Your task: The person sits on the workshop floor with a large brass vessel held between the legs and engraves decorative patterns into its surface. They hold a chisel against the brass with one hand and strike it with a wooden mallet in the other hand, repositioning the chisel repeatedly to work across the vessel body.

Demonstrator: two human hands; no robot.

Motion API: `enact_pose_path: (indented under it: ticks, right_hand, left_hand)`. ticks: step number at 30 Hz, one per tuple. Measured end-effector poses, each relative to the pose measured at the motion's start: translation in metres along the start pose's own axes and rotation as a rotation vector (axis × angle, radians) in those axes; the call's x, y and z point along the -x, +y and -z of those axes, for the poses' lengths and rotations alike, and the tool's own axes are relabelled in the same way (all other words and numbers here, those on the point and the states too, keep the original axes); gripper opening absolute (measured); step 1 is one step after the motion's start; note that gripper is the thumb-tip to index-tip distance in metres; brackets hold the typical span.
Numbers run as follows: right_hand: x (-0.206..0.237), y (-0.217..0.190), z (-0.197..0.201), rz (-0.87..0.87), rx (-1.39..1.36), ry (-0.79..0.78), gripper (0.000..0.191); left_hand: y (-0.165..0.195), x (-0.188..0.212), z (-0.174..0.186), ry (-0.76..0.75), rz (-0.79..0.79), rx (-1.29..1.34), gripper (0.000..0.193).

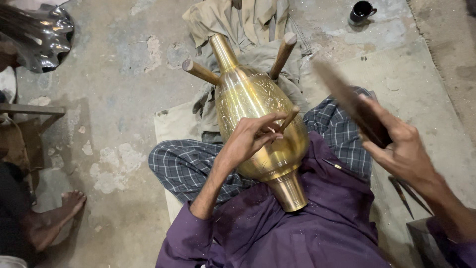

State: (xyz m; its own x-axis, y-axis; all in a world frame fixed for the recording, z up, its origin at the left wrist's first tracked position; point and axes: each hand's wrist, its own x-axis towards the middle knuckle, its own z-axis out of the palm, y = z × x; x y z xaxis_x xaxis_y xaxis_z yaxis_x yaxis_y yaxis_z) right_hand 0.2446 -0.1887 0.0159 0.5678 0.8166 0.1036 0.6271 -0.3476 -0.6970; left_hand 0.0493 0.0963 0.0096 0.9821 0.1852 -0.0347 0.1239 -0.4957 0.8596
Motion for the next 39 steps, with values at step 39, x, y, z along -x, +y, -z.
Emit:
enact_pose_path:
  ticks: [39]
  right_hand:
    - [0.023,-0.013,-0.015,-0.084,0.407,-0.03,0.09]
  left_hand:
    - [0.008,-0.003,0.004,-0.043,-0.067,-0.014,0.051]
